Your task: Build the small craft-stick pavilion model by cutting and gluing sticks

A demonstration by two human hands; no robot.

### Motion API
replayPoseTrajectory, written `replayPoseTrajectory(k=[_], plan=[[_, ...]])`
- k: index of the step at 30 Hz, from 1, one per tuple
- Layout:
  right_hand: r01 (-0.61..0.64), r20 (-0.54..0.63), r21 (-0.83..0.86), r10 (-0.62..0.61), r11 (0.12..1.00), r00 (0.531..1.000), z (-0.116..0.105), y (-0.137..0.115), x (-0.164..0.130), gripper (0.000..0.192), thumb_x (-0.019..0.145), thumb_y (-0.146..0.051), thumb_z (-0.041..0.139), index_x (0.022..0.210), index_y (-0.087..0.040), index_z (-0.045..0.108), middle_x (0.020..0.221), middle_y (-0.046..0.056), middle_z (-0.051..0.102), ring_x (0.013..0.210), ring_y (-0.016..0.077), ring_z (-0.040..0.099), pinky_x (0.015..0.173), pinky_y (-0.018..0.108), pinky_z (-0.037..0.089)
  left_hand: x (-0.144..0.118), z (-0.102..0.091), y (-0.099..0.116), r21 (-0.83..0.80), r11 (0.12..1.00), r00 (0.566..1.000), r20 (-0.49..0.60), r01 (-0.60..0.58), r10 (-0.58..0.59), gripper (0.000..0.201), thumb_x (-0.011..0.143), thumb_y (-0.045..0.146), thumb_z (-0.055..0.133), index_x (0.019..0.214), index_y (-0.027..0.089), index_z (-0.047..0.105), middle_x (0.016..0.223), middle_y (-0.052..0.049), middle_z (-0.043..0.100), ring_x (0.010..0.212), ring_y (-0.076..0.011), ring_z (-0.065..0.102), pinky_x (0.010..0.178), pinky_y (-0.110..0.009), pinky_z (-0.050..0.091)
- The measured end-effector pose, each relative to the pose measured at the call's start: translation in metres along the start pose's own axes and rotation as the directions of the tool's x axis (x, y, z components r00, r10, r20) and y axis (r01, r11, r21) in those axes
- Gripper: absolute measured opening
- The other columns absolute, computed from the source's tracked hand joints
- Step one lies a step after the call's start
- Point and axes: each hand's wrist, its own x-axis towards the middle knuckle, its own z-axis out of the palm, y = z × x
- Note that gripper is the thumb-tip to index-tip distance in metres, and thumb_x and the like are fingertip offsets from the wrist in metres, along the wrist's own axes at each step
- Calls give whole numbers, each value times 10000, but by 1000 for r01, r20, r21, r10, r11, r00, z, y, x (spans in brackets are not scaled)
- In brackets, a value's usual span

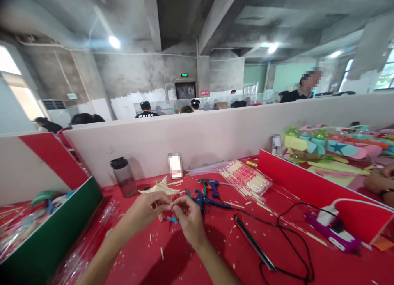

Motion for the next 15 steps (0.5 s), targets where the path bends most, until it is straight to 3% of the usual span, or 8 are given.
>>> replayPoseTrajectory(k=[6,15], plan=[[-31,-25,-4,31,1000,999,1,-3,0,281,833,-462,754,856,-190,685,662,-15,611,552,125,528,526,233,448,1,7,-3,-6,1000,1000,24,4,-4,69,862,232,636,830,237,698,784,21,719,708,-163,614,628,-252,398],[-71,19,45,70,996,997,1,-6,3,280,797,-448,786,813,-187,685,738,-3,647,573,124,559,537,240,469,2,13,-5,186,982,999,-10,39,-38,76,830,206,625,815,252,683,834,21,721,749,-177,624,639,-257,370]])
